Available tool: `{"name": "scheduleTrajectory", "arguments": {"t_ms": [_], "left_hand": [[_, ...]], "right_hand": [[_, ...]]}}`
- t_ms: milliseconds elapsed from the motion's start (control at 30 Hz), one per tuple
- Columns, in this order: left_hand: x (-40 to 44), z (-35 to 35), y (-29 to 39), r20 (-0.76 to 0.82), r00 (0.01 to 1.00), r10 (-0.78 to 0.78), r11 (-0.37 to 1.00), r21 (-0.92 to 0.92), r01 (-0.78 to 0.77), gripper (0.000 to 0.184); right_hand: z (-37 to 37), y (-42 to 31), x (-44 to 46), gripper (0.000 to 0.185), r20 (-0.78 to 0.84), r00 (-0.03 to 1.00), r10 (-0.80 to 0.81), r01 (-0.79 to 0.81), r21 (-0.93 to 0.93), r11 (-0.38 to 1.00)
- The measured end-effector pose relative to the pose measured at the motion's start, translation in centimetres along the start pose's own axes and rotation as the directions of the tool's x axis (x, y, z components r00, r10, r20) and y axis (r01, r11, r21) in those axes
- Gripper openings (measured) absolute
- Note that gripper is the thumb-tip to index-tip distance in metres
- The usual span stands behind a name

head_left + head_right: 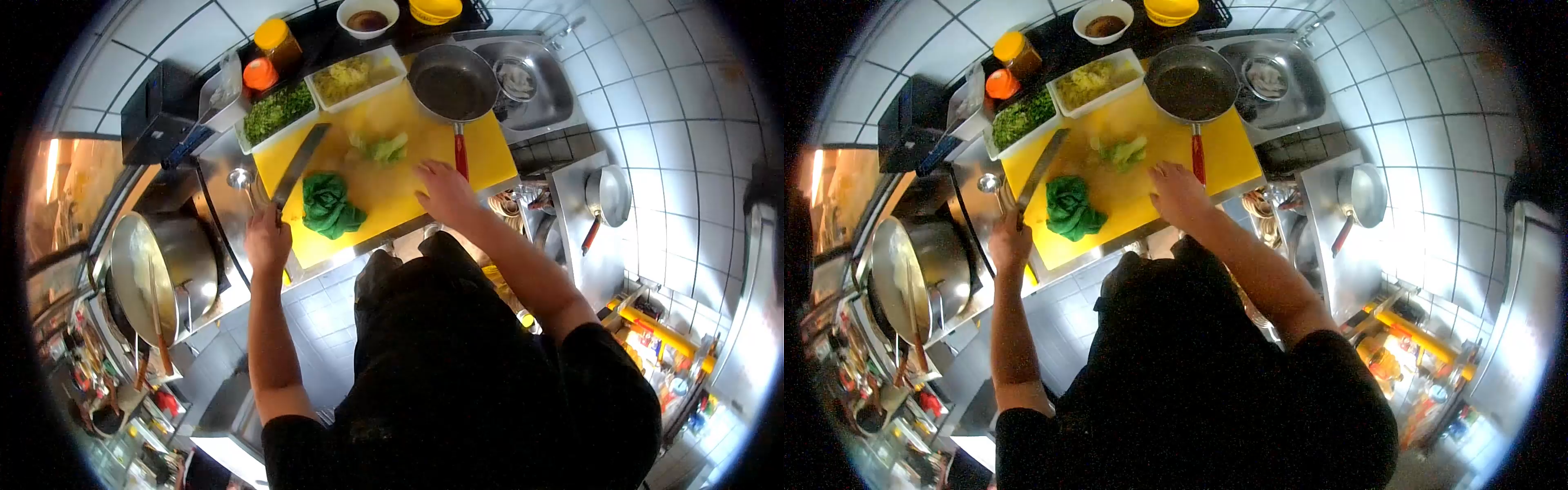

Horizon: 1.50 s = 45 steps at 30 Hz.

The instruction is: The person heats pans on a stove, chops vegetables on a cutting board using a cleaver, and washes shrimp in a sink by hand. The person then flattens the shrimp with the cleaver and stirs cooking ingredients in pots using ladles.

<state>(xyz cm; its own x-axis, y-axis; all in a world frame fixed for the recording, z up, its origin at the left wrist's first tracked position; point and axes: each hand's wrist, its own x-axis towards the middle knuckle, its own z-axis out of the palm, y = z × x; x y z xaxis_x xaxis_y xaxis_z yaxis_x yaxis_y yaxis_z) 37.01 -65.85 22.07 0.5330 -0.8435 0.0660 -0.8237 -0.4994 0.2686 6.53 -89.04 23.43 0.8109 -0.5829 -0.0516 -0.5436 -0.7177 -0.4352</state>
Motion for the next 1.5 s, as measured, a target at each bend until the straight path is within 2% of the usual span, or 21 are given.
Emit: {"name": "scheduleTrajectory", "arguments": {"t_ms": [100,167,233,300,367,433,467,500,567,600,733,833,867,1000,1100,1200,1300,1400,1467,1500], "left_hand": [[-5.8,-0.1,1.2,0.065,0.981,-0.184,0.952,-0.236,0.194,0.029],[-9.3,0.0,3.4,-0.017,0.983,-0.182,0.944,-0.283,0.170,0.026],[-11.2,-0.9,7.1,0.033,0.964,-0.265,0.881,-0.398,0.256,0.024],[-13.7,0.5,8.5,0.281,0.884,-0.374,0.718,-0.515,0.468,0.025],[-15.0,1.5,9.3,0.469,0.782,-0.411,0.510,-0.593,0.624,0.027],[-16.6,3.6,7.9,0.368,0.847,-0.385,0.627,-0.569,0.532,0.029],[-17.3,4.7,6.4,0.376,0.804,-0.461,0.559,-0.581,0.592,0.029],[-16.0,2.9,7.0,0.344,0.816,-0.465,0.608,-0.546,0.576,0.028],[-15.2,2.7,6.6,0.246,0.852,-0.462,0.668,-0.535,0.517,0.032],[-14.4,2.3,7.0,0.233,0.840,-0.490,0.665,-0.523,0.533,0.030],[-13.0,3.2,6.8,0.027,0.903,-0.428,0.818,-0.415,0.400,0.027],[-12.6,3.0,8.3,-0.010,0.910,-0.414,0.830,-0.415,0.373,0.028],[-12.7,3.1,8.7,0.066,0.908,-0.415,0.795,-0.459,0.397,0.028],[-13.3,3.3,10.6,0.143,0.910,-0.390,0.739,-0.541,0.402,0.026],[-14.3,3.8,10.9,0.179,0.894,-0.410,0.712,-0.550,0.437,0.026],[-15.1,3.4,10.9,0.171,0.888,-0.427,0.735,-0.507,0.450,0.027],[-16.0,3.7,10.3,0.112,0.869,-0.482,0.703,-0.542,0.460,0.026],[-16.0,3.1,9.8,0.113,0.890,-0.442,0.746,-0.505,0.434,0.025],[-15.8,2.8,9.5,0.123,0.906,-0.406,0.769,-0.490,0.411,0.025],[-15.7,2.8,9.4,0.129,0.913,-0.387,0.779,-0.484,0.398,0.025]], "right_hand": [[0.8,1.0,4.5,0.038,0.041,0.995,-0.094,0.097,-0.060,0.994],[1.7,1.7,7.1,0.038,0.049,0.988,-0.149,0.153,-0.104,0.983],[2.1,1.7,8.9,0.038,0.066,0.983,-0.169,0.176,-0.116,0.978],[2.5,1.6,10.6,0.038,0.085,0.983,-0.163,0.171,-0.096,0.981],[4.7,3.2,11.5,0.049,0.078,0.957,-0.281,0.287,-0.089,0.954],[5.8,4.3,12.4,0.056,0.137,0.930,-0.340,0.354,-0.095,0.930],[6.0,4.7,13.0,0.057,0.201,0.918,-0.342,0.368,-0.105,0.924],[5.9,5.0,13.4,0.059,0.259,0.905,-0.337,0.376,-0.117,0.919],[4.9,4.9,13.8,0.056,0.302,0.927,-0.220,0.274,-0.147,0.950],[4.5,4.7,13.9,0.055,0.320,0.933,-0.161,0.223,-0.167,0.960],[4.1,4.5,13.7,0.052,0.256,0.966,-0.022,0.093,-0.271,0.958],[3.6,3.5,13.4,0.051,0.217,0.976,-0.008,0.077,-0.311,0.947],[3.5,3.2,13.4,0.051,0.194,0.981,-0.001,0.061,-0.303,0.951],[5.2,3.2,14.2,0.049,0.020,1.000,-0.023,0.027,-0.216,0.976],[5.5,3.1,15.2,0.043,0.147,0.989,-0.015,0.044,-0.195,0.980],[5.7,2.4,15.8,0.036,0.245,0.969,-0.044,0.143,-0.404,0.904],[6.3,1.6,17.3,0.027,0.179,0.980,-0.089,0.167,-0.491,0.855],[5.6,0.5,17.0,0.024,-0.028,0.973,-0.229,0.196,-0.428,0.882],[4.3,-0.8,15.9,0.025,-0.100,0.991,-0.089,0.086,-0.040,0.996],[3.9,-1.5,15.0,0.026,-0.111,0.994,-0.008,0.026,0.161,0.987]]}}
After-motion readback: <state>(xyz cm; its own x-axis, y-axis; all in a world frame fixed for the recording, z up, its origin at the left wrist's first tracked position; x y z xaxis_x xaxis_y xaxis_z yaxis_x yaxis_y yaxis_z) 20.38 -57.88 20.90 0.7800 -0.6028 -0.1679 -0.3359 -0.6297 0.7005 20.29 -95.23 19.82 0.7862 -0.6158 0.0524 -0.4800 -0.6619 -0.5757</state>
